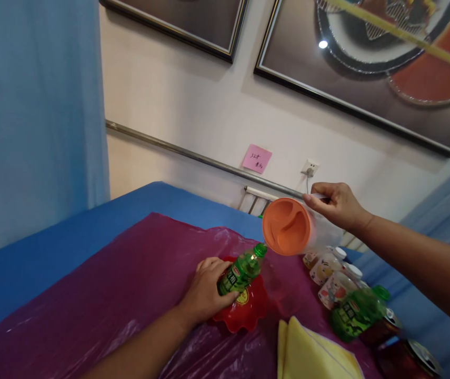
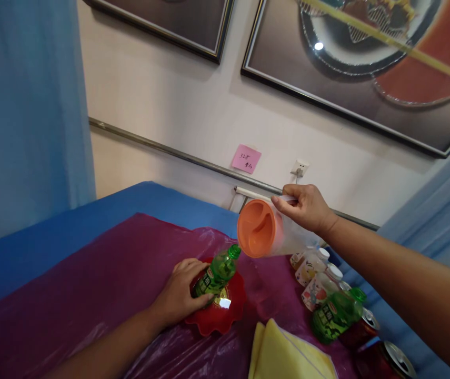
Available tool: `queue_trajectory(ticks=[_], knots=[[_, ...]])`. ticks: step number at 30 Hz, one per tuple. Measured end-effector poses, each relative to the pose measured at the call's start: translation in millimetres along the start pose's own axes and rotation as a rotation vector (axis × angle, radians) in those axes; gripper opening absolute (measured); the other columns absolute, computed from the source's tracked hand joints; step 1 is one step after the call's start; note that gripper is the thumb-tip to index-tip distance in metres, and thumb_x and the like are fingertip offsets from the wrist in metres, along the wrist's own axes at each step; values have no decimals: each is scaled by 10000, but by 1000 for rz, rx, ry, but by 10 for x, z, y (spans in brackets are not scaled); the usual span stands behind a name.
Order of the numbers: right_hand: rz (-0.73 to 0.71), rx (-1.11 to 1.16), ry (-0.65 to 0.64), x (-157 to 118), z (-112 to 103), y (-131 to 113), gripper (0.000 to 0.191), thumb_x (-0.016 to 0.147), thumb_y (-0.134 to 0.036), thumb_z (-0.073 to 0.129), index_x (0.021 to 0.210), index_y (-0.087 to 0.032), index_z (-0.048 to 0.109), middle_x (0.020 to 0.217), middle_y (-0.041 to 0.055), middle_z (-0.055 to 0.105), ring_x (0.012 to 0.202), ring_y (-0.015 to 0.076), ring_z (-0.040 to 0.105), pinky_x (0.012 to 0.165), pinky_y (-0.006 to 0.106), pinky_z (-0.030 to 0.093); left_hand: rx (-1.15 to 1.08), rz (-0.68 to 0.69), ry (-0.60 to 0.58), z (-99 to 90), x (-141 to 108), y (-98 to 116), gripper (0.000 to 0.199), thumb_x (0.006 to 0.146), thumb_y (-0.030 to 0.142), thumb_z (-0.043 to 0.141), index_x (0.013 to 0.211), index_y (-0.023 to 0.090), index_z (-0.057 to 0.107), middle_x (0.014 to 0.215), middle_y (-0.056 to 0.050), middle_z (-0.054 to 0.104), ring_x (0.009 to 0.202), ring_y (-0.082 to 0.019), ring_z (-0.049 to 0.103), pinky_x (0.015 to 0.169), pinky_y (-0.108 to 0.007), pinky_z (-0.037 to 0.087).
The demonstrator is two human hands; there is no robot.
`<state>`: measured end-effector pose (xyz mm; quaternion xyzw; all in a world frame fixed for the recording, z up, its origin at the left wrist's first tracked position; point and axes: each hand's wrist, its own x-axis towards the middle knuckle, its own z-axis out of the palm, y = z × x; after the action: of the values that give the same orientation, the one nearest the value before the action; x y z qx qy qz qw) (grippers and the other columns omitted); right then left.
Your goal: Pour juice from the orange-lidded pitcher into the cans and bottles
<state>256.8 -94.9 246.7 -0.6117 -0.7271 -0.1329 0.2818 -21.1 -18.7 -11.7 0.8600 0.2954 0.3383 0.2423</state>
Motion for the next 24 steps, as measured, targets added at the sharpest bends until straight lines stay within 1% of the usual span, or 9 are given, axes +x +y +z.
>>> queue_trajectory(ticks=[11,18,24], knots=[[5,-6,5,-20,-17,-38,487,851,-514,573,549,-241,306,511,-47,283,489,106,281,477,283,221,-14,10,-2,-14,12,12,533,664,348,800,1166,243,656,1161,-68,722,1141,-328,582,1039,-502,404],[-8,-10,-11,-20,-9,-38,484,853,-516,573,552,-235,319,511,-46,302,496,105,297,485,276,234,-15,-6,-9,-30,4,46,524,657,322,810,1152,247,655,1138,-56,721,1131,-321,579,1025,-484,410],[-2,-15,-23,-15,-8,-36,473,852,-508,572,555,-240,319,517,-47,295,495,107,299,486,277,237,-29,-14,-20,-22,-3,45,545,660,326,823,1167,223,650,1145,-65,706,1142,-322,563,1034,-487,398]])
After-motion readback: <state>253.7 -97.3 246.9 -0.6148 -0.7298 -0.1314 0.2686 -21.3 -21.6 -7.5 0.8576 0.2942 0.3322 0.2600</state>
